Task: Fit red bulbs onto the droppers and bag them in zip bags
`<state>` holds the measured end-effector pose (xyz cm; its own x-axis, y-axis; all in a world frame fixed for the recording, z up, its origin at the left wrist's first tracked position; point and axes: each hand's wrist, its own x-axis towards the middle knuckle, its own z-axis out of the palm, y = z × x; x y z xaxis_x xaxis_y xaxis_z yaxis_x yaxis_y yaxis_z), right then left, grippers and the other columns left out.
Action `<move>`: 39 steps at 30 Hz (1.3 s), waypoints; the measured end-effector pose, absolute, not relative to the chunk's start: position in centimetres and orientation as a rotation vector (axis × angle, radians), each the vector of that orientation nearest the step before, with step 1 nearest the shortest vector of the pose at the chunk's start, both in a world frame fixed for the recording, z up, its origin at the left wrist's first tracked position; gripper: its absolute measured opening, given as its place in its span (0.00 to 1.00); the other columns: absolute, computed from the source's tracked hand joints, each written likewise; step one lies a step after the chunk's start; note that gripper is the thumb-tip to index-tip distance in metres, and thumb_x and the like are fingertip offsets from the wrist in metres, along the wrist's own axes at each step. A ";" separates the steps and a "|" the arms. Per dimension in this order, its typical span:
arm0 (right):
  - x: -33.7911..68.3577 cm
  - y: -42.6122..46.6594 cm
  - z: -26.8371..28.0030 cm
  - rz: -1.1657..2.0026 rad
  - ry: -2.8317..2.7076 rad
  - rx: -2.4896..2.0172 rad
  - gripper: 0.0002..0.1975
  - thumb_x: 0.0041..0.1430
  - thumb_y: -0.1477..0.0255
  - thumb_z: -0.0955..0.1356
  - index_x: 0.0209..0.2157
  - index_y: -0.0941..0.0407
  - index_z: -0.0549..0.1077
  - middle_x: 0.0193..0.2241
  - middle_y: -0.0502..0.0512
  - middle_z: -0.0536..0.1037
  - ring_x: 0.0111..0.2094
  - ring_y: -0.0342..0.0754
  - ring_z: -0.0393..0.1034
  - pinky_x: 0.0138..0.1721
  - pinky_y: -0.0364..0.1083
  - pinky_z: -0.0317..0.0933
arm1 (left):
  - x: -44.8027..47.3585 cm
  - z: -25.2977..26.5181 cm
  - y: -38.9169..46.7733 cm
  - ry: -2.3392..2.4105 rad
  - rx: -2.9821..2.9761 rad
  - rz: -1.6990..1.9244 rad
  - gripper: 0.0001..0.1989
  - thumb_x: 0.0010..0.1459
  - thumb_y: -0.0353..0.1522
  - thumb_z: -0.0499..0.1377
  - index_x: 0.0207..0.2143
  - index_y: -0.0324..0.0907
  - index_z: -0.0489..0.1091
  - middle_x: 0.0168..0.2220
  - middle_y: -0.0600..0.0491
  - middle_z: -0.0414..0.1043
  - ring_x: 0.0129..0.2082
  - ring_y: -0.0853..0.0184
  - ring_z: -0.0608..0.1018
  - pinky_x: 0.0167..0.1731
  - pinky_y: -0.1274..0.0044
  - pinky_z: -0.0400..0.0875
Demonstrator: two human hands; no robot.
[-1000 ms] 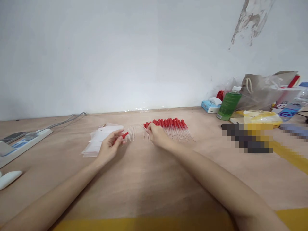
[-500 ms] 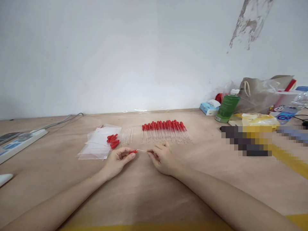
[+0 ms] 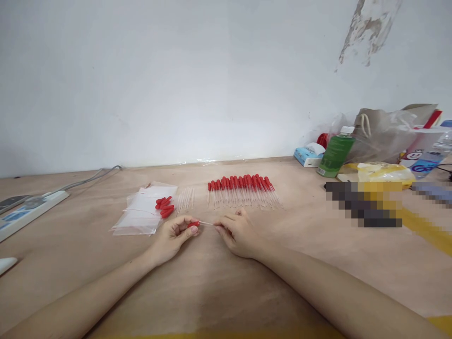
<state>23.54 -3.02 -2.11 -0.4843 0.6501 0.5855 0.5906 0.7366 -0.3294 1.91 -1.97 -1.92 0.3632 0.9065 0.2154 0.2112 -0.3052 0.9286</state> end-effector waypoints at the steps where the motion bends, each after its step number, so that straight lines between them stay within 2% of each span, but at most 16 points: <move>1: 23.5 -3.0 -2.1 0.111 -2.224 -0.924 0.11 0.60 0.72 0.58 0.37 0.56 0.70 0.26 0.52 0.73 0.26 0.42 0.62 0.36 0.46 0.48 | 1.9 -1.9 -2.0 1.002 1.757 0.991 0.11 0.51 0.35 0.58 0.36 0.38 0.68 0.31 0.51 0.72 0.30 0.69 0.74 0.33 0.76 0.69; 7: 23.8 -2.7 -1.9 0.152 -2.296 -0.864 0.11 0.59 0.74 0.59 0.40 0.54 0.71 0.27 0.51 0.73 0.27 0.41 0.62 0.35 0.46 0.47 | 1.8 -1.7 -2.3 1.042 1.892 0.964 0.12 0.53 0.36 0.56 0.35 0.37 0.71 0.23 0.54 0.71 0.21 0.73 0.71 0.24 0.80 0.67; 9: 24.0 -2.7 -1.8 0.130 -2.327 -0.856 0.11 0.59 0.74 0.60 0.40 0.54 0.71 0.27 0.51 0.74 0.26 0.41 0.62 0.35 0.45 0.47 | 1.8 -1.4 -2.6 1.061 1.980 0.951 0.11 0.53 0.35 0.56 0.34 0.38 0.72 0.25 0.53 0.71 0.20 0.73 0.70 0.22 0.81 0.66; 15: 24.4 -2.8 -1.8 -0.085 -2.376 -0.865 0.11 0.58 0.75 0.60 0.36 0.53 0.73 0.28 0.51 0.75 0.25 0.40 0.61 0.34 0.46 0.43 | 1.9 -0.5 -3.4 1.011 2.337 0.792 0.08 0.56 0.32 0.53 0.34 0.41 0.72 0.31 0.53 0.73 0.31 0.70 0.72 0.32 0.79 0.66; 21: 23.6 -3.3 -2.0 -0.131 -2.360 -0.893 0.10 0.56 0.77 0.60 0.34 0.55 0.72 0.25 0.50 0.74 0.23 0.40 0.59 0.33 0.46 0.41 | 2.1 -0.4 -3.5 1.072 2.431 0.774 0.10 0.57 0.33 0.52 0.33 0.40 0.71 0.29 0.52 0.71 0.28 0.70 0.70 0.28 0.79 0.64; 27: 22.6 -3.9 -1.7 -0.119 -2.392 -0.903 0.09 0.55 0.78 0.59 0.28 0.58 0.70 0.22 0.50 0.72 0.20 0.40 0.55 0.30 0.45 0.40 | 2.2 -0.5 -3.7 0.985 2.479 0.789 0.09 0.58 0.32 0.52 0.33 0.40 0.70 0.29 0.53 0.70 0.28 0.71 0.70 0.29 0.79 0.64; 32: 22.5 -3.9 -1.3 -0.054 -2.435 -0.952 0.11 0.57 0.76 0.58 0.28 0.59 0.70 0.23 0.52 0.73 0.22 0.41 0.58 0.31 0.45 0.43 | 2.1 -0.6 -3.5 0.971 2.542 0.803 0.08 0.58 0.32 0.51 0.33 0.40 0.70 0.29 0.53 0.70 0.29 0.71 0.71 0.30 0.79 0.65; 36: 22.7 -4.1 -0.7 -0.003 -2.466 -0.976 0.11 0.59 0.74 0.58 0.31 0.56 0.71 0.27 0.52 0.75 0.26 0.42 0.63 0.34 0.45 0.46 | 2.0 -0.4 -2.8 0.958 2.640 0.819 0.09 0.58 0.33 0.51 0.38 0.41 0.69 0.33 0.52 0.71 0.32 0.69 0.72 0.33 0.78 0.66; 39: 23.2 -4.0 -0.3 0.038 -2.326 -1.107 0.10 0.58 0.71 0.59 0.30 0.55 0.71 0.27 0.51 0.76 0.27 0.43 0.65 0.36 0.46 0.49 | 1.1 -0.1 -1.9 1.103 2.735 0.953 0.16 0.55 0.37 0.55 0.46 0.43 0.65 0.41 0.49 0.69 0.41 0.64 0.70 0.41 0.73 0.65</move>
